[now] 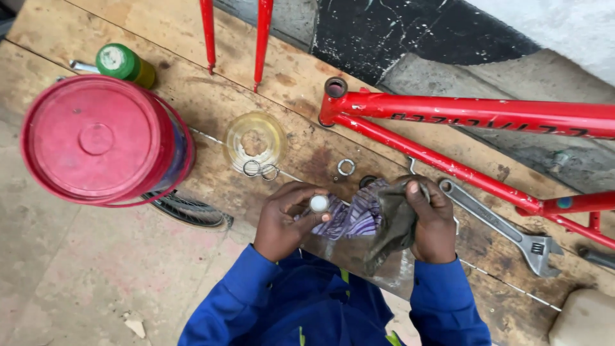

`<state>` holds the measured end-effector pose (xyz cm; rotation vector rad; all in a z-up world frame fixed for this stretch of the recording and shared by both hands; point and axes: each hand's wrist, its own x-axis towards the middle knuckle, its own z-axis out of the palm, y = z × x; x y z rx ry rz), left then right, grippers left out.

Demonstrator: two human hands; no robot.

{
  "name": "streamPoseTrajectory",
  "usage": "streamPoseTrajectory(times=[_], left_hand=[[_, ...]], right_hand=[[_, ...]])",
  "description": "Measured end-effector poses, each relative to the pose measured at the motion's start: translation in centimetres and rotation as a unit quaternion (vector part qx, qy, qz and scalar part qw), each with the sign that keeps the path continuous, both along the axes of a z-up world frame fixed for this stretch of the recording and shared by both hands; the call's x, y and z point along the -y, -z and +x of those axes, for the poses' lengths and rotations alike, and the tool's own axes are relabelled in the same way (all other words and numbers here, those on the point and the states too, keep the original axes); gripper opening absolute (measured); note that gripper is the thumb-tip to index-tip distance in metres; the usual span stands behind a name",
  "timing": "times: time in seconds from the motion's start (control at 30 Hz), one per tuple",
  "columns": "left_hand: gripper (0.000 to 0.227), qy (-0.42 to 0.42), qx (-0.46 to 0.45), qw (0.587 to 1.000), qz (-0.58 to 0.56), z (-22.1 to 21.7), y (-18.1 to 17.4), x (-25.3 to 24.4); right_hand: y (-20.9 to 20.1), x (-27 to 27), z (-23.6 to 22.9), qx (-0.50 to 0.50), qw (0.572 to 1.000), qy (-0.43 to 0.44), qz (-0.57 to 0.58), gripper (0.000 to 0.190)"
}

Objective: The person pours liquid from a white plastic container into a small cap and then uses a dark cloth to wipe the inside of the red bicycle frame's head tube. The person repeatedly wipes the interior surface of the tube with the cloth.

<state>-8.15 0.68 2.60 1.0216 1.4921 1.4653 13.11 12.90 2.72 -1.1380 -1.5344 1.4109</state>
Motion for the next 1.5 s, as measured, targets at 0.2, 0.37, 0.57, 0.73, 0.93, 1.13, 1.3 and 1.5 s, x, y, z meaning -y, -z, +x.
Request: streamPoseTrajectory(times=[0.2,0.37,0.57,0.73,0.93,1.13,1.3,1.5], left_hand=[[0.038,-0.041,0.020,0.999,0.021,0.9,-1.4,0.1],[0.036,-0.032,0.003,0.999,0.024,0.0,-1.1,-1.3],[0.039,-0.012,0.041,0.998,0.046,-2.3,-0.7,-3.0],[0.037,0.010,0.070,0.996,0.057,-3.8,-0.9,-4.1],[0.036,0.051,0.063,0.995,0.053,-4.5,-0.8,-4.7],[0.033,0.054,0.022,0.997,0.047,-5.6,-1.0,-4.9],[0.033,0.054,-0.045,0.997,0.029,-6.0,-1.0,-5.3],[0.032,0.077,-0.109,0.991,0.023,-6.5,-1.6,-5.4]], right_hand=[[0.1,0.2,-0.6,-0.129,0.976,0.050,-0.168,0.017],[-0.1,0.6,-2.4,-0.110,0.978,0.045,-0.170,0.023],[-1.9,1.9,-5.9,-0.174,0.958,0.011,-0.229,0.052],[2.1,1.1,-6.1,-0.134,0.976,0.008,-0.172,0.022],[-0.9,1.4,-8.2,-0.054,0.988,-0.017,-0.144,0.021],[-3.3,1.4,-9.4,0.086,0.996,0.034,-0.004,0.012],[-4.4,1.5,-10.4,0.228,0.961,0.015,0.153,0.016],[-4.4,0.6,-11.2,0.269,0.919,-0.095,0.274,0.006]])
